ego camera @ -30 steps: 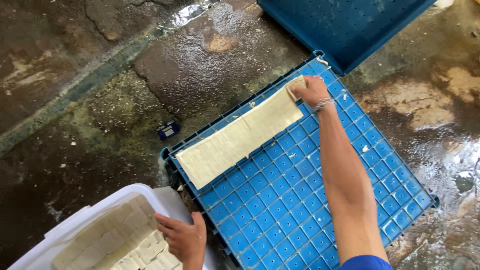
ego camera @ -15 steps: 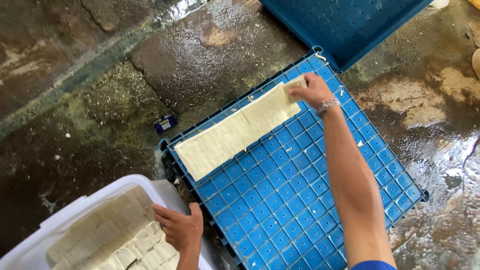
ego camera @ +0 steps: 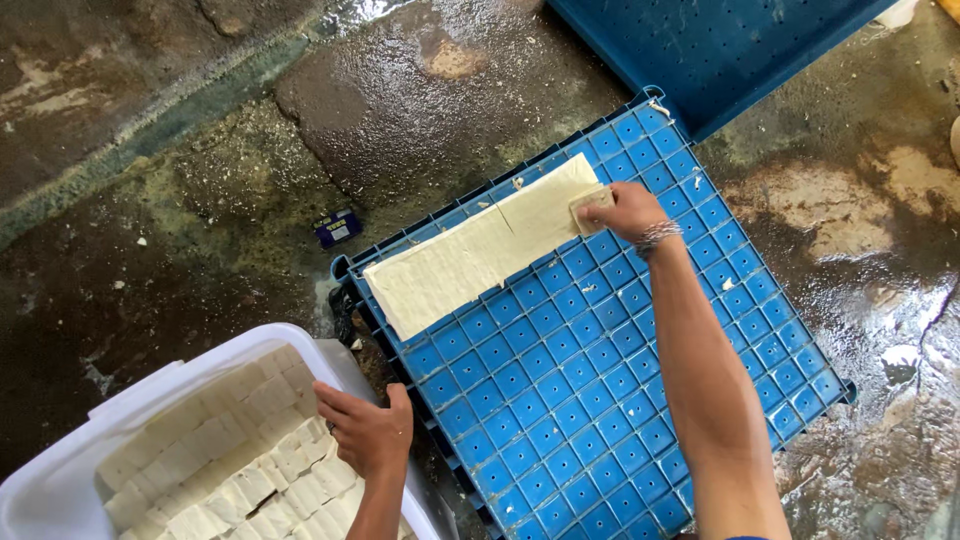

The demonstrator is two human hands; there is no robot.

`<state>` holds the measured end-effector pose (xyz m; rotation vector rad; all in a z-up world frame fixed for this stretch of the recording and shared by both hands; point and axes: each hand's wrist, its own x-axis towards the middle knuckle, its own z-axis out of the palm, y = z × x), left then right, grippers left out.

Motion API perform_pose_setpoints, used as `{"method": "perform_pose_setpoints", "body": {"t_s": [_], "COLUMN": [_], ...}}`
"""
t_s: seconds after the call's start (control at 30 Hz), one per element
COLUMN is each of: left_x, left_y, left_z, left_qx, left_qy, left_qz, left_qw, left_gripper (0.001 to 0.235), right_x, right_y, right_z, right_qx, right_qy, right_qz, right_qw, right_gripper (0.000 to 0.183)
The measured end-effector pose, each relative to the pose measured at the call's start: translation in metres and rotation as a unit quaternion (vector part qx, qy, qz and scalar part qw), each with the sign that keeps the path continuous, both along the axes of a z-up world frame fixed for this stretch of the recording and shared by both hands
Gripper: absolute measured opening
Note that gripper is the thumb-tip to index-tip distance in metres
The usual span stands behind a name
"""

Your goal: The person repeatedly picks small rectangular food items from a white tub and places them in a neat row on a blue crate. The person continues this process throughout the clip, maintaining a consistent arrangement pattern.

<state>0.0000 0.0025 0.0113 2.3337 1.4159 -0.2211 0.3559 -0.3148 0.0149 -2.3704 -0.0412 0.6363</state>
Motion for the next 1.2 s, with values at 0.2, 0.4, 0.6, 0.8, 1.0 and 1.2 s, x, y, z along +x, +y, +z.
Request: {"method": "perform_pose_setpoints", "body": {"t_s": [0.2,0.4,0.6,0.8,1.0,1.2], "left_x": [0.001,-0.003,-0.003,-0.003,-0.004,-0.002], "left_y": [-0.001,0.001,0.001,0.003,0.002,0.003], "left_z": [0.001,-0.009,-0.013,-0.012,-0.011,-0.002], "left_qx": [-0.006,-0.016,0.018,0.01,0.013,-0.011], "left_qy": [-0.004,0.012,-0.012,-0.03,-0.038,-0.028], "left_qz": [0.003,0.005,0.002,-0.001,-0.008,-0.004], "left_qw": [1.0,1.0,1.0,1.0,0.999,1.0], "left_gripper": [0.108,0.111,0.111,0.11,0.11,0.11], "right_x": [-0.01,0.027,0.065,0.066,0.052,0.025], "right_y": [0.017,0.003,0.027,0.029,0.058,0.034], "right_z": [0.016,0.019,0.004,0.011,0.009,0.026], "right_qx": [0.04,0.154,0.119,0.072,-0.121,0.157], "right_qy": [0.006,0.031,0.063,0.093,0.012,0.086], "right_qz": [-0.009,-0.025,0.005,0.017,0.028,-0.089], "right_qw": [0.999,0.987,0.991,0.993,0.992,0.98], "right_gripper": [0.051,0.07,0.048,0.058,0.085,0.067]}}
